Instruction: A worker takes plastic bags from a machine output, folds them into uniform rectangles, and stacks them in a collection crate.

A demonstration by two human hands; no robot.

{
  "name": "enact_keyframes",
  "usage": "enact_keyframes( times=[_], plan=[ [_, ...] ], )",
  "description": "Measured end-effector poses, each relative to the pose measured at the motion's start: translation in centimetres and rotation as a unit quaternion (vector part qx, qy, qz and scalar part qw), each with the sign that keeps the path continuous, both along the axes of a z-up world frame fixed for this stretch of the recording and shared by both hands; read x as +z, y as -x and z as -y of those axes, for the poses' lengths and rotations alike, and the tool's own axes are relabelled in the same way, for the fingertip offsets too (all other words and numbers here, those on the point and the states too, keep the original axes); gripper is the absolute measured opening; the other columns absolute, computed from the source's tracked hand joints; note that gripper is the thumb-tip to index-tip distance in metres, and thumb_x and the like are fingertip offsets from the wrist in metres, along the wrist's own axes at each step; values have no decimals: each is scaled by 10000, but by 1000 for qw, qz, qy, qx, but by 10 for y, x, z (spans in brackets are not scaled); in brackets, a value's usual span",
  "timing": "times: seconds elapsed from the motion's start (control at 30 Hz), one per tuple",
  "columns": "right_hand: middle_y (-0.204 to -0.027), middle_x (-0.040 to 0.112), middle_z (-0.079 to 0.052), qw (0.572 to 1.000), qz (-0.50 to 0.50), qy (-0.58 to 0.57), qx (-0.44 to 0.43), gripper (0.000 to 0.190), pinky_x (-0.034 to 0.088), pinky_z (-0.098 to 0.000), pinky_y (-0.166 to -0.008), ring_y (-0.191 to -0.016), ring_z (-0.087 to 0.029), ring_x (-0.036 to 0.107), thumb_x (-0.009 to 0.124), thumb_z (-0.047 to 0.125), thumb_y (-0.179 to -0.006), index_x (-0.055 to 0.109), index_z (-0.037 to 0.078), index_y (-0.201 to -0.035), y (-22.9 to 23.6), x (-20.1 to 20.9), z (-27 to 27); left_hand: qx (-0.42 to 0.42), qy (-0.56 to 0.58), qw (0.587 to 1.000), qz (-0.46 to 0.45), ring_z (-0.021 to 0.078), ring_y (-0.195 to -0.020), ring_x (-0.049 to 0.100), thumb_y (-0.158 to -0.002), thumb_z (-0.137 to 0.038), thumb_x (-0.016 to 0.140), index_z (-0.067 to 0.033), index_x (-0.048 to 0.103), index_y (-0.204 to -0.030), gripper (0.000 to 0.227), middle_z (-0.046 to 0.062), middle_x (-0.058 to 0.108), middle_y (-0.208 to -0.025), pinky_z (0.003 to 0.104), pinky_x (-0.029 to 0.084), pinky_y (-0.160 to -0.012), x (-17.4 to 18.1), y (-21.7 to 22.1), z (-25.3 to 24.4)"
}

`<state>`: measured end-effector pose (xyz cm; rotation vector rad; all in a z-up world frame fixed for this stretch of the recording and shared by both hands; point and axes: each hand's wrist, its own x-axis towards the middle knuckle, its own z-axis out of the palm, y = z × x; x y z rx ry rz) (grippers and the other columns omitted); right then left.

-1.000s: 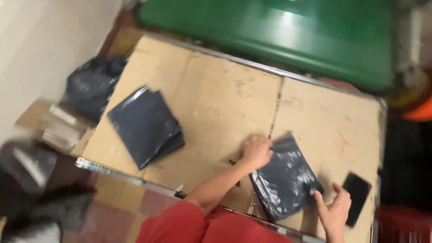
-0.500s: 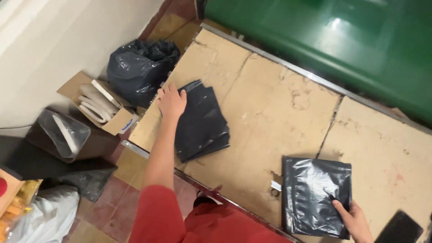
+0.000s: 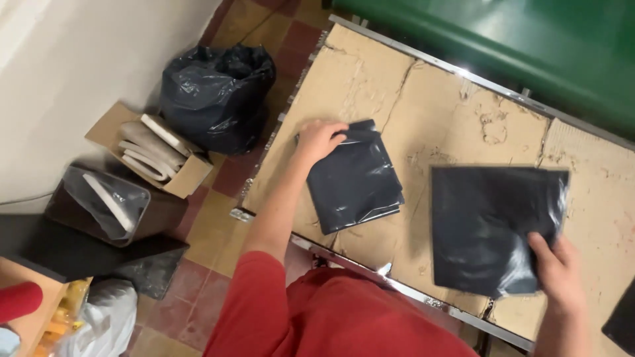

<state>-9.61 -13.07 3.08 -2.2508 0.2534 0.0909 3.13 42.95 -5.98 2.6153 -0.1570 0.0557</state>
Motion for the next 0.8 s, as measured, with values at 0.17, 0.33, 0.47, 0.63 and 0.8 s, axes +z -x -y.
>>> enact_keyframes(
  times=[0.17, 0.33, 0.47, 0.63, 0.8],
  plan=[
    [-1011, 670, -78, 974, -76, -213, -18, 288, 511, -360, -771, -906, -188, 633, 671, 234, -968, 656, 70, -1205, -67, -11, -197, 149, 431, 883, -113, 189, -1068, 660, -957, -536, 369, -236, 564, -1348, 530, -11, 694, -1186, 326, 479, -853, 18, 36, -26],
    [-924, 666, -91, 954, -104, -267, 86, 265, 566, -363, -708, -871, -203, 672, 705, 210, -954, 698, 57, -1170, -99, -77, -296, 234, 553, 783, -163, 379, -1275, 542, -965, -655, 511, -200, 584, -1371, 614, 154, 550, -1380, 473, 583, -893, 8, 67, -32],
    [-841, 699, -127, 949, -137, -250, 136, 196, 592, -391, -651, -767, -235, 701, 660, 186, -966, 696, 78, -1126, -123, -129, -289, 281, 303, 904, -110, 286, -1165, 629, -897, -477, 675, -253, 561, -1243, 427, 87, 668, -1196, 417, 546, -945, -12, 66, -32],
    [-1097, 730, -171, 964, -72, -102, 233, 342, 547, -472, -920, -1063, -303, 681, 624, 250, -979, 666, 83, -1274, -120, -117, -287, 201, -41, 977, -60, 305, -1182, 534, -825, -466, 600, -141, 553, -1145, 459, 93, 573, -1178, 460, 514, -961, 32, 33, -22],
    [-1172, 691, -252, 974, 0, 71, 216, 498, 500, -551, -1003, -1146, -423, 641, 659, 353, -929, 585, 27, -1298, -111, -120, -298, 10, -17, 955, -297, 378, -1404, 429, -681, -590, 784, -24, 539, -1391, 940, 194, 522, -1463, 530, 330, -1165, 62, -18, -4]
  ],
)
